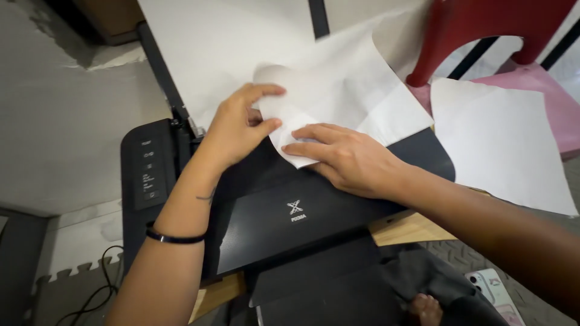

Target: The person repeatedly picks up sheets of white paper from a nearby stack and places them into the top input tray of a Pigma printer. They align each sheet before insertion and continue this process for the duration of the clip.

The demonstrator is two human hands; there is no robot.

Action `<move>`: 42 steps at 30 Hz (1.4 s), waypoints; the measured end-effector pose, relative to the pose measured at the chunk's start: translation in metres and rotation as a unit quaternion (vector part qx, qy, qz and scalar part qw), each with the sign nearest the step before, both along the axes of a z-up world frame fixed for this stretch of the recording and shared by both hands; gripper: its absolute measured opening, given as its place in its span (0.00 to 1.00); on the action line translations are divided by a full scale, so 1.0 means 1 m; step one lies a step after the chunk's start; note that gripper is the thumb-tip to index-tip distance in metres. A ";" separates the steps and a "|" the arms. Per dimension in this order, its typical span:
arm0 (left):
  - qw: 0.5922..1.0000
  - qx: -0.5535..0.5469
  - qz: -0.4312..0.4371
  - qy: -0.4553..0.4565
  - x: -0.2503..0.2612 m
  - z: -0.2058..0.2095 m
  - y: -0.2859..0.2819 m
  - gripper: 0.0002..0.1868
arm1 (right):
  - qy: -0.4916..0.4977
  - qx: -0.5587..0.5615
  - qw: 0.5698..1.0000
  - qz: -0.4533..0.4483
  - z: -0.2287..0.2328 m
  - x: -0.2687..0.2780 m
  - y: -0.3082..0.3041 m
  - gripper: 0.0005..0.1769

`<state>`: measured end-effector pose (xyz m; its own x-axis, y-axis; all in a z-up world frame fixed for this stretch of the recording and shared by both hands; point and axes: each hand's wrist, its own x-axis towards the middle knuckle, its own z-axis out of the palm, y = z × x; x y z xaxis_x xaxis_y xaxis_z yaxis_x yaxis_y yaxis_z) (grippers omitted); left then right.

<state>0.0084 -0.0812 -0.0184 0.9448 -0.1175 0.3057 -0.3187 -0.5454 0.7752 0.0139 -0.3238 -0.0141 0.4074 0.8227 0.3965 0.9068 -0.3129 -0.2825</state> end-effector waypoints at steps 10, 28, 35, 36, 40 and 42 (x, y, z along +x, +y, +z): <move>0.943 0.002 0.159 -0.293 0.027 -0.005 0.081 0.30 | -0.034 0.057 0.988 -0.137 -0.010 0.068 -0.007 0.28; 0.933 -0.103 0.156 -0.306 0.031 -0.012 0.100 0.18 | 0.091 0.188 0.962 -0.174 -0.016 0.089 0.007 0.13; 0.951 -0.067 0.202 -0.223 0.019 -0.008 0.096 0.22 | 0.059 0.144 0.971 -0.183 -0.024 0.096 0.009 0.12; 0.951 -0.057 0.208 -0.221 0.018 -0.007 0.095 0.22 | 0.034 0.138 0.975 -0.173 -0.025 0.097 0.008 0.12; 0.951 -0.015 0.225 -0.212 0.017 -0.006 0.092 0.23 | 0.015 0.123 0.974 -0.189 -0.030 0.101 0.007 0.11; 0.954 0.013 0.237 -0.185 0.016 -0.007 0.091 0.24 | 0.026 0.120 0.973 -0.194 -0.032 0.103 0.008 0.10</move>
<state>0.0242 0.0099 -0.0252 0.7212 0.2836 0.6320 -0.2813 -0.7139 0.6413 0.1164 -0.3161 -0.0456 0.6938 0.4885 0.5291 0.7157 -0.5491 -0.4316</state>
